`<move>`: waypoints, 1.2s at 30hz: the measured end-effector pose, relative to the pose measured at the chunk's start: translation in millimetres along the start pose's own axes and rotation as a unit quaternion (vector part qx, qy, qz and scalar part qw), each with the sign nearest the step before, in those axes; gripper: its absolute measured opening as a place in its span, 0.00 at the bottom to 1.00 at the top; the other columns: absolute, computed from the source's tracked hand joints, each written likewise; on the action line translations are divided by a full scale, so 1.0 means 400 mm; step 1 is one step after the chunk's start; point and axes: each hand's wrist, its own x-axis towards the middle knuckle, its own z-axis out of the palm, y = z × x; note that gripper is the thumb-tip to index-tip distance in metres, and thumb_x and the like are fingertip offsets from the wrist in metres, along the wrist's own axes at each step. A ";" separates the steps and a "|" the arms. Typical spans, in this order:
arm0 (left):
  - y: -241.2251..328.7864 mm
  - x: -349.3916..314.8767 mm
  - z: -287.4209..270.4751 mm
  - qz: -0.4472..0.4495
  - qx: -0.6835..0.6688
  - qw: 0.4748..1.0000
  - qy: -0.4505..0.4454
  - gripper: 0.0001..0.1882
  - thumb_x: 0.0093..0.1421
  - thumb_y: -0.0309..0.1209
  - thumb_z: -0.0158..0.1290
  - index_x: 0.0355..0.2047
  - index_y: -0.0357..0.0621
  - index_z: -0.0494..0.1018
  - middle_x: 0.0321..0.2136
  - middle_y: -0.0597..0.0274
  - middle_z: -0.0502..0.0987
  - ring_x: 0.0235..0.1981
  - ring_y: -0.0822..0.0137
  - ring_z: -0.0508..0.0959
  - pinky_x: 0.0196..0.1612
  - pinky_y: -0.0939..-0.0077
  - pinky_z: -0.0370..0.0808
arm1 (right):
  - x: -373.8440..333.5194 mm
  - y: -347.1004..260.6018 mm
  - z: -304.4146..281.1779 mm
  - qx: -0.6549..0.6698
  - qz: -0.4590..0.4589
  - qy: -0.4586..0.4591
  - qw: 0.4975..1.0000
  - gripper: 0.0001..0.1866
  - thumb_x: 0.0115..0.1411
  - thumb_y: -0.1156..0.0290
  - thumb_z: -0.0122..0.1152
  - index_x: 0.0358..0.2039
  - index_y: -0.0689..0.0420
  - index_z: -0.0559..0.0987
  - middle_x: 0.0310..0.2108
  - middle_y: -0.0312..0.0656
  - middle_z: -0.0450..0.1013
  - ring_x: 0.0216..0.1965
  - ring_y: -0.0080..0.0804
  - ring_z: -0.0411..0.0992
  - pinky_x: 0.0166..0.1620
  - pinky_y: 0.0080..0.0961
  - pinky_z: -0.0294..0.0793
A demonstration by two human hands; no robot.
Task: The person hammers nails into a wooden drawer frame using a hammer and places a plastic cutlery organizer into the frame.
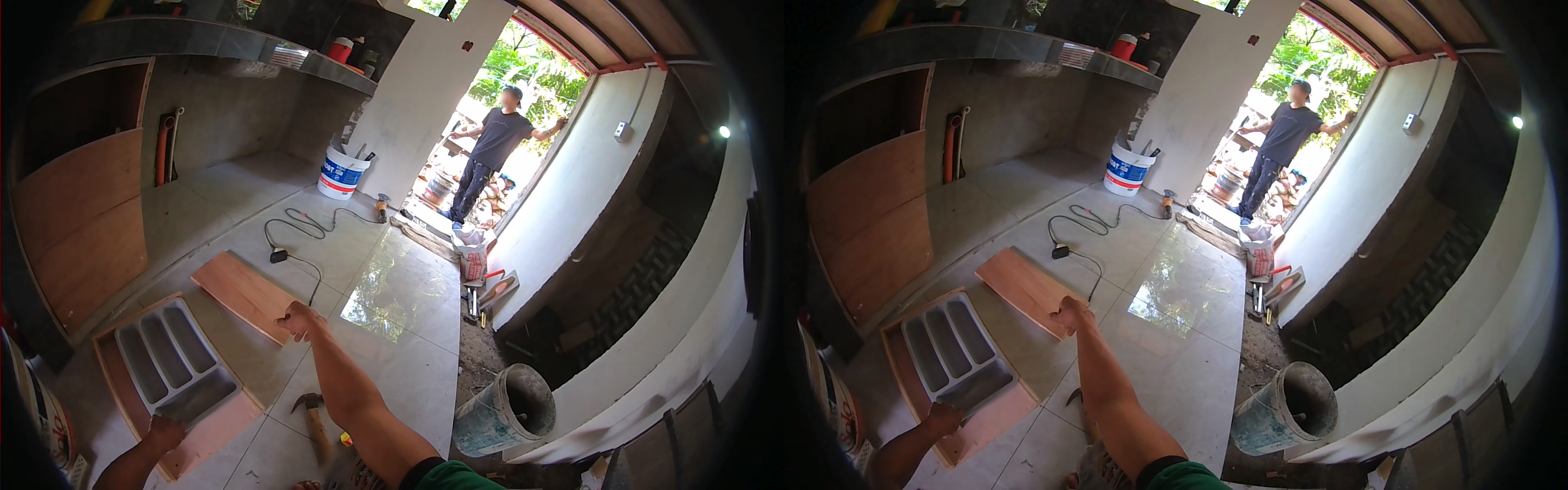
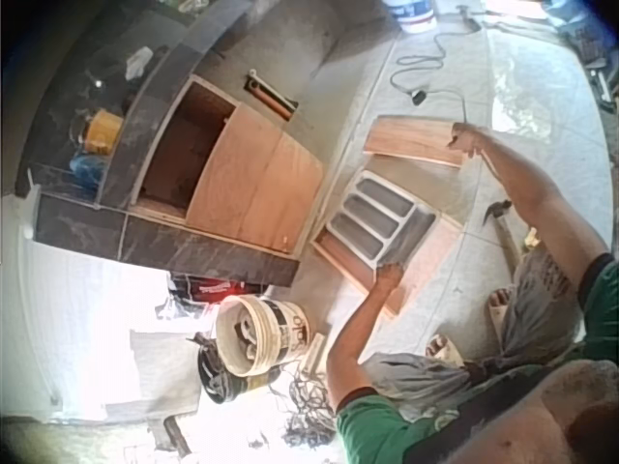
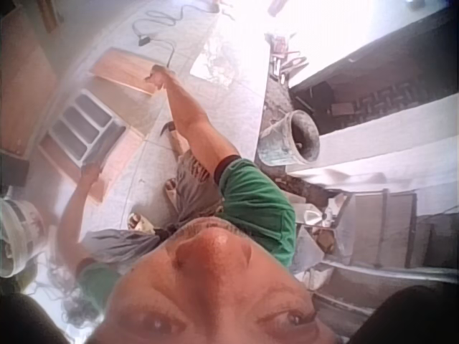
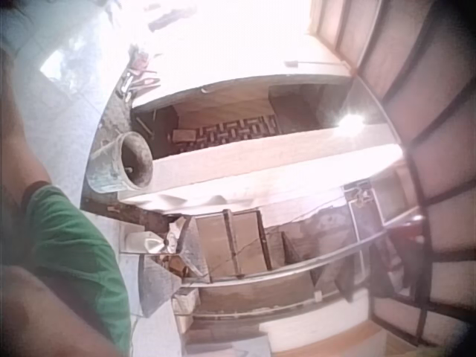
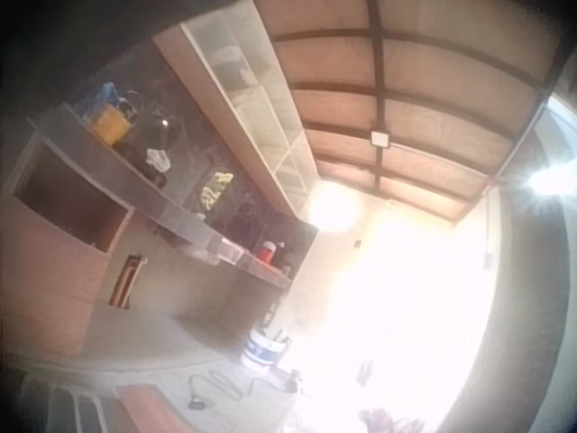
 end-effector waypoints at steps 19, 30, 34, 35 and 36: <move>-0.008 0.009 0.021 0.003 0.009 1.000 0.008 0.14 0.48 0.35 0.61 0.37 0.48 0.78 0.32 0.51 0.81 0.37 0.52 0.82 0.39 0.55 0.78 | 0.009 0.008 0.009 0.023 -0.008 0.030 0.999 0.22 0.53 0.55 0.65 0.38 0.63 0.78 0.27 0.44 0.79 0.23 0.34 0.80 0.30 0.30 0.77; -0.008 0.005 0.022 0.008 0.005 1.000 0.011 0.15 0.47 0.34 0.61 0.37 0.48 0.78 0.33 0.49 0.81 0.38 0.50 0.82 0.39 0.53 0.77 | 0.013 0.008 0.005 0.001 0.005 -0.002 1.000 0.24 0.57 0.50 0.62 0.40 0.60 0.76 0.32 0.43 0.78 0.30 0.35 0.80 0.29 0.32 0.79; -0.002 0.009 0.009 0.002 -0.006 1.000 0.009 0.16 0.48 0.35 0.61 0.39 0.48 0.77 0.33 0.50 0.81 0.38 0.49 0.82 0.40 0.52 0.77 | 0.015 0.013 0.004 0.000 0.000 -0.001 1.000 0.24 0.58 0.50 0.62 0.40 0.60 0.76 0.32 0.42 0.78 0.30 0.35 0.80 0.29 0.32 0.79; -0.002 0.006 0.010 0.001 -0.003 1.000 0.006 0.16 0.48 0.35 0.61 0.39 0.48 0.77 0.33 0.50 0.81 0.38 0.49 0.82 0.40 0.51 0.77 | 0.013 0.011 0.006 -0.004 0.001 0.002 1.000 0.24 0.58 0.50 0.62 0.40 0.60 0.76 0.32 0.42 0.78 0.30 0.34 0.80 0.29 0.31 0.79; -0.005 0.006 0.019 0.000 -0.003 1.000 0.005 0.16 0.48 0.35 0.61 0.39 0.48 0.77 0.33 0.50 0.81 0.38 0.49 0.82 0.40 0.51 0.77 | 0.011 0.009 0.007 -0.007 0.001 0.006 1.000 0.24 0.58 0.50 0.62 0.40 0.60 0.76 0.31 0.42 0.78 0.30 0.34 0.80 0.29 0.31 0.79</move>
